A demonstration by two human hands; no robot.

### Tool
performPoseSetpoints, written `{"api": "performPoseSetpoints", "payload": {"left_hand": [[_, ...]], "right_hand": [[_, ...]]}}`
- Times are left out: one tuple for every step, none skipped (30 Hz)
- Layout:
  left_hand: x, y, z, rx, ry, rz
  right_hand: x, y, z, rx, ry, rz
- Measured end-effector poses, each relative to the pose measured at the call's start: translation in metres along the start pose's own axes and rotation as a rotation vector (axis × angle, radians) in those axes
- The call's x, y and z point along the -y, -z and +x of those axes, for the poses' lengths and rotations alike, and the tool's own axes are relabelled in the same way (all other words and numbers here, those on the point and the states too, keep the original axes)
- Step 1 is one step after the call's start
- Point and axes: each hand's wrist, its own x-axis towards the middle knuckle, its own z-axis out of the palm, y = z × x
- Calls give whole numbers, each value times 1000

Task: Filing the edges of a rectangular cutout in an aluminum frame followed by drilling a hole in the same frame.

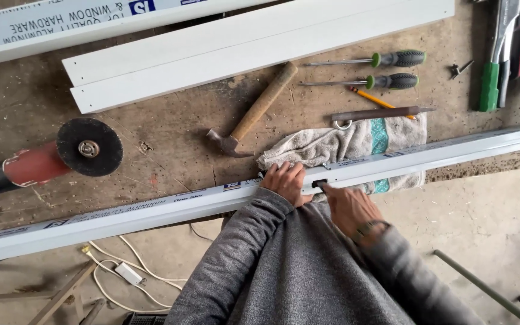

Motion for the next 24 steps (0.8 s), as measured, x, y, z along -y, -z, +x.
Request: {"api": "performPoseSetpoints", "payload": {"left_hand": [[-2, 5, 2, 2, -5, -5], [-2, 11, 5, 20, -7, -4], [-1, 17, 7, 39, -9, -3], [-2, 17, 9, 33, -5, 2], [-3, 17, 10, 44, -7, -14], [-4, 19, 7, 63, -11, -32], [2, 15, 3, 67, -7, -30], [2, 8, 3, 47, -17, 3], [3, 1, 3, 27, -27, 36], [2, 2, 4, 24, -28, 37], [1, 4, 5, -1, -23, 23], [3, 7, 6, -32, -10, 16], [5, 2, 9, -40, -1, 25], [3, -2, 4, -32, 3, 30], [0, -6, -1, -24, 7, 34], [-2, -2, 2, -29, -2, 26], [-5, 3, 6, 34, -13, 27], [-2, 14, 4, 104, -13, 42], [-4, 24, 6, 106, -11, 46], [-5, 34, 11, 159, 6, 8], [-7, 43, 15, 212, 23, -29], [-5, 41, 11, 220, 15, -33], [-5, 38, 7, 204, 7, -13], [-5, 33, 9, 184, -13, 6]], "right_hand": [[1, 1, 0, -1, -7, 2], [3, 3, 1, 21, -6, 12], [6, 5, 3, 42, -4, 21], [5, 10, -3, 40, 3, 17], [4, 15, -10, 52, -9, 38], [3, 17, -19, 69, -24, 66], [0, -1, 2, 73, -21, 68], [-8, -18, 19, 71, -54, 28], [-16, -34, 37, 71, -87, -12], [1, -5, 15, 68, -86, -13], [20, 23, -6, 98, -86, 12], [40, 52, -24, 130, -74, 30], [39, 55, -17, 128, -61, 22], [38, 54, -16, 106, -26, 15], [35, 53, -14, 85, 10, 9], [21, 36, -4, 76, -1, 8], [6, 19, 6, 93, -10, 11], [-2, 0, 18, 120, -3, 17], [8, 17, 3, 121, 1, 19], [18, 35, -9, 101, 16, 22], [26, 53, -22, 80, 30, 25], [16, 26, 1, 81, 22, 34], [4, 0, 23, 79, -29, -49], [-11, -23, 47, 68, -87, -129]]}}
